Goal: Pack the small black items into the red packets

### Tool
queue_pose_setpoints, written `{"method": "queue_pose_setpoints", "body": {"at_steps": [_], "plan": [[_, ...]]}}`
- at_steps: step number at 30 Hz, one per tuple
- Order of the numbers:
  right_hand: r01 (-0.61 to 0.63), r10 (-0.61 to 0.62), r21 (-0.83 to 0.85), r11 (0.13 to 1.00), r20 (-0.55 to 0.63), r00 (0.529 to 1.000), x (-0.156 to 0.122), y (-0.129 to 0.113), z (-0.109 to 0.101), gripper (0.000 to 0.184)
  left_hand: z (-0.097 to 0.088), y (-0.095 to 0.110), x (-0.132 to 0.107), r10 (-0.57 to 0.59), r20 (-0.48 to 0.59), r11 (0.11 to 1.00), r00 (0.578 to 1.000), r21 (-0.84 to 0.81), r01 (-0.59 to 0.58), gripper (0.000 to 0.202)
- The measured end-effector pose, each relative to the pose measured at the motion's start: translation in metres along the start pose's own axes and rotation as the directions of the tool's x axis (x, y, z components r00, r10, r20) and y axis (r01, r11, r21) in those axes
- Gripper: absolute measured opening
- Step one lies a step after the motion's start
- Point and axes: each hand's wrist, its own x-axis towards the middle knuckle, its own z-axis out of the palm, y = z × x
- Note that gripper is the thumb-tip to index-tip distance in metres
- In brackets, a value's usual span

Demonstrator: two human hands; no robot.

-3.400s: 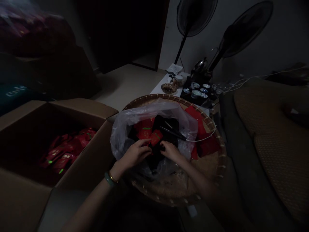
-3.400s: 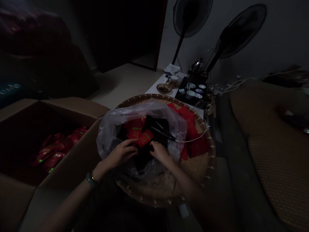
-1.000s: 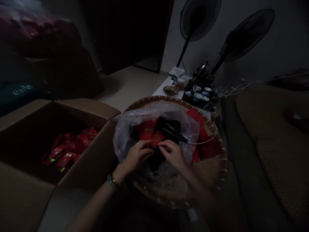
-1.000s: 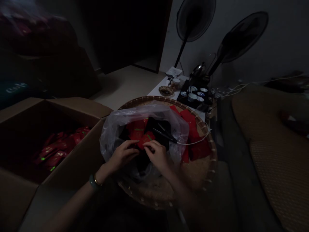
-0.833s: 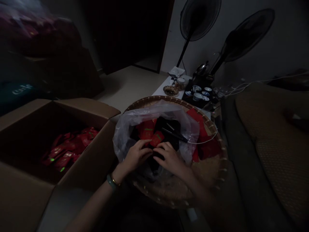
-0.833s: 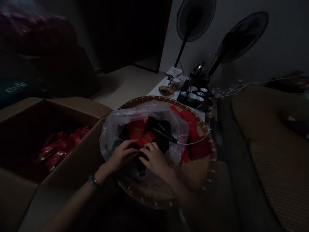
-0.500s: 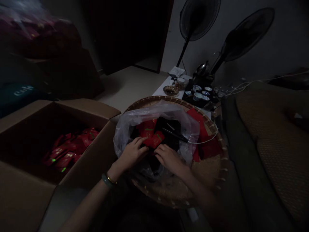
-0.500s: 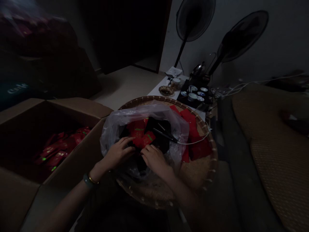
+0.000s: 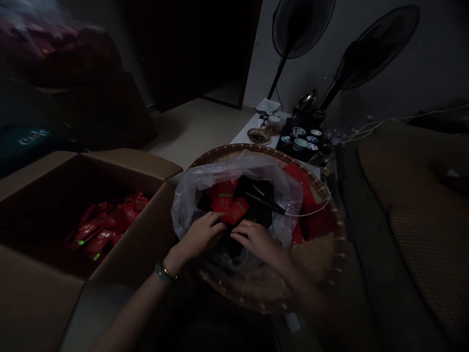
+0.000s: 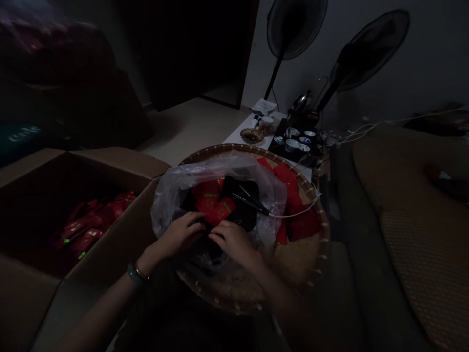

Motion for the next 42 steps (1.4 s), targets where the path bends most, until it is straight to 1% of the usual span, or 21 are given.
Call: {"method": "queue_pose_setpoints", "body": {"at_steps": [2,6,7,10,12,14,16,17,18,21,23,26,29,33,35,38,40,42], "plan": [[-0.022,0.022,-0.027,0.999,-0.021,1.0,0.001,-0.001,0.002,0.016,0.001,0.0,0.0,0.021,0.007,1.0,1.0,0.004,-0.021,0.015],[-0.089,0.073,-0.248,0.965,-0.073,0.995,0.002,-0.006,0.002,0.016,0.003,0.0,0.0,0.037,-0.01,0.999,0.999,0.002,-0.037,0.017],[-0.093,0.074,-0.278,0.956,-0.08,0.994,0.001,-0.008,0.001,0.016,0.003,0.0,0.0,0.033,-0.012,0.999,0.999,-0.001,-0.033,0.017],[-0.058,0.039,-0.274,0.96,-0.073,0.997,-0.001,-0.01,-0.001,0.018,0.006,0.002,-0.002,0.011,-0.013,0.999,1.0,-0.034,-0.011,0.019],[-0.008,0.0,-0.263,0.965,-0.03,1.0,-0.002,-0.01,0.0,0.021,0.008,0.001,-0.003,-0.028,-0.021,0.995,0.999,-0.099,0.026,0.021],[0.026,-0.022,-0.262,0.965,0.019,1.0,-0.004,-0.008,0.004,0.019,0.011,0.0,-0.005,-0.101,-0.05,0.978,0.994,-0.187,0.09,0.032],[0.023,-0.014,-0.242,0.97,0.041,0.999,-0.004,-0.006,0.008,0.014,0.013,-0.003,-0.005,-0.168,-0.062,0.952,0.984,-0.269,0.146,0.047],[0.014,-0.006,-0.222,0.975,0.037,0.999,-0.003,-0.005,0.01,0.014,0.013,-0.005,-0.005,-0.187,-0.051,0.939,0.981,-0.302,0.163,0.051],[0.003,0.002,-0.198,0.98,0.026,1.0,-0.003,-0.004,0.011,0.015,0.013,-0.006,-0.005,-0.195,-0.025,0.928,0.981,-0.329,0.176,0.051],[-0.015,0.012,-0.124,0.992,-0.023,1.0,-0.001,-0.005,0.011,0.017,0.014,-0.008,-0.003,-0.192,0.051,0.906,0.98,-0.375,0.197,0.038],[-0.023,0.017,-0.088,0.996,-0.063,0.998,0.001,-0.007,0.01,0.018,0.017,-0.009,-0.002,-0.196,0.051,0.903,0.979,-0.38,0.2,0.032],[-0.044,0.038,-0.048,0.998,-0.131,0.991,0.003,-0.01,0.011,0.021,0.022,-0.009,0.0,-0.197,0.016,0.908,0.98,-0.374,0.189,0.03],[-0.05,0.051,0.01,0.999,-0.182,0.982,0.004,-0.01,0.016,0.015,0.024,-0.008,0.0,-0.202,0.002,0.91,0.979,-0.368,0.188,0.029],[-0.046,0.067,0.1,0.994,-0.218,0.974,0.005,-0.004,0.02,0.012,0.019,-0.004,0.0,-0.271,0.038,0.876,0.962,-0.403,0.263,0.027],[-0.06,0.082,0.1,0.993,-0.231,0.969,0.004,-0.002,0.02,0.012,0.016,-0.003,0.0,-0.305,0.062,0.855,0.95,-0.421,0.303,0.023],[-0.125,0.128,0.027,0.992,-0.2,0.971,0.003,-0.003,0.017,0.017,0.014,-0.002,0.001,-0.312,0.077,0.848,0.947,-0.428,0.314,0.019],[-0.158,0.15,-0.051,0.986,-0.134,0.98,0.003,-0.006,0.013,0.021,0.014,-0.002,0.001,-0.304,0.081,0.85,0.949,-0.427,0.309,0.019],[-0.159,0.151,-0.122,0.98,-0.068,0.986,0.003,-0.011,0.01,0.024,0.014,-0.002,0.002,-0.303,0.086,0.848,0.949,-0.429,0.309,0.02]]}}
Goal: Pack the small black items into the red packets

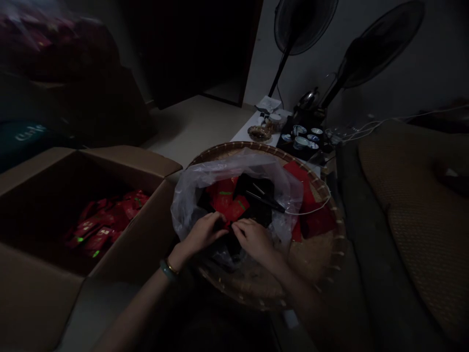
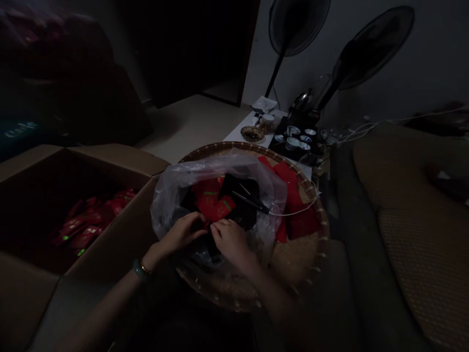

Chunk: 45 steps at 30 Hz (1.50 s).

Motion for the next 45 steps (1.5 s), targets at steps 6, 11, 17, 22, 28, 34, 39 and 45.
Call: {"method": "queue_pose_setpoints", "body": {"at_steps": [6,11,17,22,28,34,39,45], "plan": [[0.091,-0.091,-0.069,0.993,0.001,0.996,-0.004,-0.002,-0.004,0.023,0.0,-0.002,-0.001,0.003,-0.006,0.998,1.0,-0.055,-0.004,0.022],[0.101,-0.095,-0.122,0.987,0.054,0.994,-0.003,0.009,0.008,0.015,0.0,-0.003,-0.002,0.024,-0.012,0.999,1.0,-0.048,-0.024,0.038],[0.134,-0.134,-0.065,0.989,0.012,0.991,-0.002,0.015,0.006,0.014,-0.002,0.0,0.002,0.065,0.032,0.998,0.997,-0.012,-0.065,0.037],[0.163,-0.155,0.071,0.984,-0.109,0.982,-0.005,0.022,0.005,0.02,0.0,0.001,0.006,0.09,-0.002,0.995,0.996,-0.048,-0.09,0.035],[0.158,-0.159,0.039,0.987,0.009,0.987,-0.003,0.023,0.012,0.021,0.001,0.003,0.006,0.091,0.022,0.994,0.996,-0.065,-0.09,0.033],[0.184,-0.182,0.121,0.976,-0.026,0.983,0.0,0.022,0.01,0.012,0.001,0.0,0.01,0.107,0.001,0.989,0.994,-0.104,-0.107,0.023],[0.139,-0.112,0.281,0.949,-0.11,0.988,-0.002,0.027,0.007,0.01,0.003,0.0,0.014,0.043,-0.077,0.981,0.996,-0.188,-0.057,0.019],[-0.019,0.118,0.448,0.894,-0.193,0.974,0.0,0.029,0.002,0.018,0.007,0.002,0.024,0.017,-0.155,0.967,0.988,-0.25,-0.056,0.019]]}}
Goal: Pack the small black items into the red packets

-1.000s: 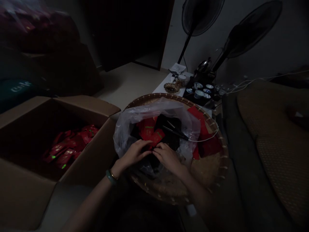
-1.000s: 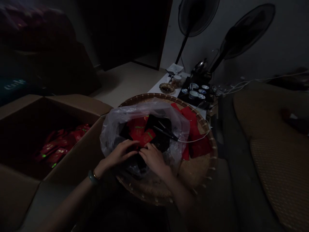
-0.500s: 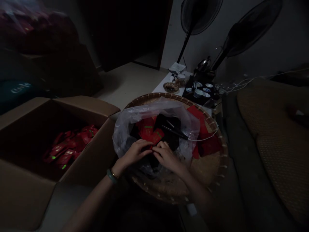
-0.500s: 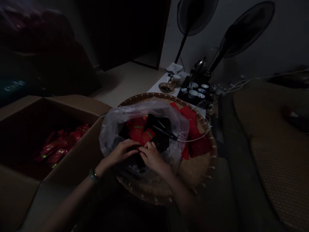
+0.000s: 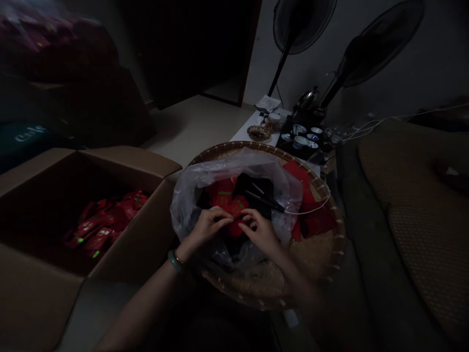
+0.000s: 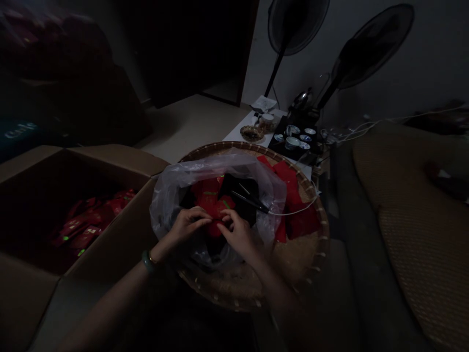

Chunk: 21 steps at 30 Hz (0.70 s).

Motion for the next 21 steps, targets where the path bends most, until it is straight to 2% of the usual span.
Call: {"method": "queue_pose_setpoints", "body": {"at_steps": [3,6,9,10,11,14,16,19,21], "plan": [[0.03,-0.03,0.009,1.0,-0.021,0.999,0.003,0.003,-0.002,0.012,0.003,0.005,0.004,-0.001,-0.022,1.0,1.0,-0.009,0.001,0.02],[-0.004,0.004,-0.003,1.0,-0.118,0.993,0.004,0.008,-0.003,0.017,0.013,0.014,-0.001,-0.011,-0.131,0.998,0.991,0.054,0.018,0.027],[-0.072,0.072,0.007,0.997,-0.225,0.972,0.001,0.01,0.002,0.019,0.035,0.02,-0.012,-0.01,-0.153,0.993,0.988,0.119,0.028,0.079],[-0.088,0.089,0.015,0.996,-0.247,0.965,-0.001,0.009,0.004,0.018,0.044,0.02,-0.016,-0.024,-0.127,0.992,0.992,0.118,0.04,0.089],[-0.092,0.095,0.023,0.995,-0.262,0.96,-0.003,0.007,0.006,0.018,0.052,0.019,-0.019,-0.049,-0.117,0.993,0.992,0.099,0.061,0.09],[-0.023,0.027,0.021,1.0,-0.236,0.971,-0.007,-0.005,0.004,0.019,0.07,0.013,-0.021,-0.163,-0.106,0.985,0.981,-0.081,0.155,0.067],[0.064,-0.069,-0.034,0.997,-0.184,0.98,-0.008,-0.013,-0.004,0.025,0.071,0.01,-0.018,-0.26,-0.067,0.932,0.963,-0.279,0.233,0.057],[0.168,-0.187,-0.17,0.971,-0.103,0.977,-0.003,-0.017,-0.02,0.037,0.061,0.011,-0.014,-0.357,0.099,0.753,0.929,-0.558,0.349,0.04],[0.215,-0.234,-0.233,0.948,-0.058,0.97,0.001,-0.014,-0.028,0.038,0.053,0.013,-0.013,-0.377,0.209,0.623,0.902,-0.664,0.414,0.031]]}}
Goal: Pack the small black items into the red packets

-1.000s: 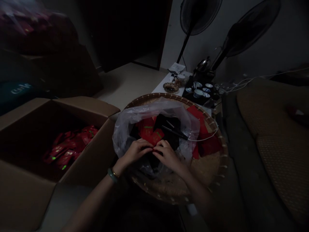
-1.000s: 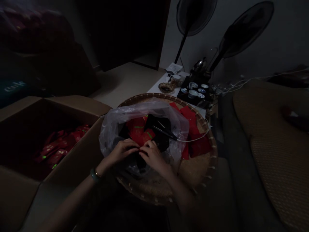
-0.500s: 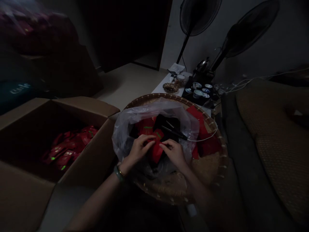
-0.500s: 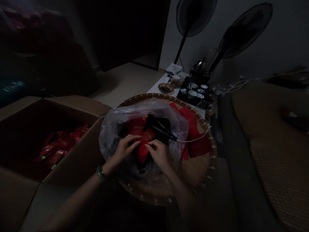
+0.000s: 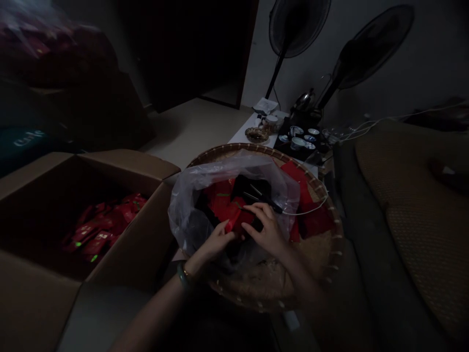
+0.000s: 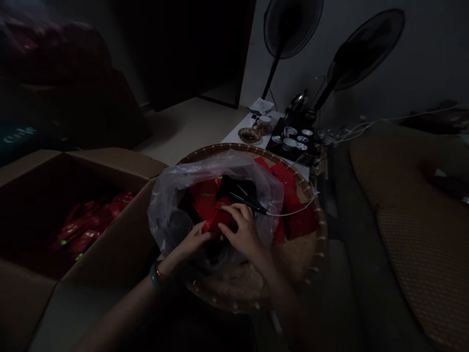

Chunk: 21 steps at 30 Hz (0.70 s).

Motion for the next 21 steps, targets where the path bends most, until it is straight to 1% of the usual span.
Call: {"method": "queue_pose_setpoints", "body": {"at_steps": [2,4,7,10,12,15,17,19,21], "plan": [[0.033,-0.033,-0.024,0.999,0.01,0.999,0.0018,0.005,-0.0025,0.032,-0.0021,0.0053,-0.0036,-0.063,0.053,0.993,0.997,-0.095,0.067,0.03],[0.048,-0.049,-0.04,0.998,-0.017,0.999,0.0014,0.0069,-0.0021,0.024,-0.0023,0.0081,-0.0064,-0.099,0.086,0.983,0.991,-0.145,0.111,0.037],[0.082,-0.086,-0.078,0.994,-0.047,0.995,-0.001,0.0039,-0.0008,0.018,-0.0008,0.0094,-0.0074,-0.102,0.097,0.978,0.99,-0.173,0.118,0.048],[0.121,-0.123,-0.089,0.989,-0.013,0.992,-0.0016,0.0004,-0.0011,0.016,0.0008,0.0098,-0.0066,-0.078,0.084,0.989,0.993,-0.12,0.088,0.053],[0.121,-0.12,-0.074,0.99,0.025,0.993,0.0,0.0007,-0.0018,0.016,0.0015,0.0104,-0.0065,-0.078,0.081,0.994,0.994,-0.066,0.083,0.056],[0.078,-0.073,-0.047,0.996,0.09,0.993,0.0029,0.0041,-0.0031,0.011,0.0017,0.0116,-0.0074,-0.109,0.1,0.994,0.989,-0.022,0.112,0.057],[0.041,-0.035,-0.039,0.998,0.125,0.992,0.0035,0.0058,-0.0034,0.011,0.001,0.0122,-0.008,-0.125,0.111,0.992,0.986,-0.011,0.127,0.057],[0.009,-0.002,-0.042,0.999,0.159,0.987,0.0027,0.0056,-0.0029,0.012,-0.0004,0.0124,-0.008,-0.104,0.095,0.994,0.99,0.022,0.103,0.056],[-0.01,0.021,-0.057,0.998,0.2,0.979,0.001,0.0043,-0.0017,0.012,-0.0021,0.0119,-0.0072,-0.05,0.064,0.995,0.997,0.092,0.044,0.053]]}}
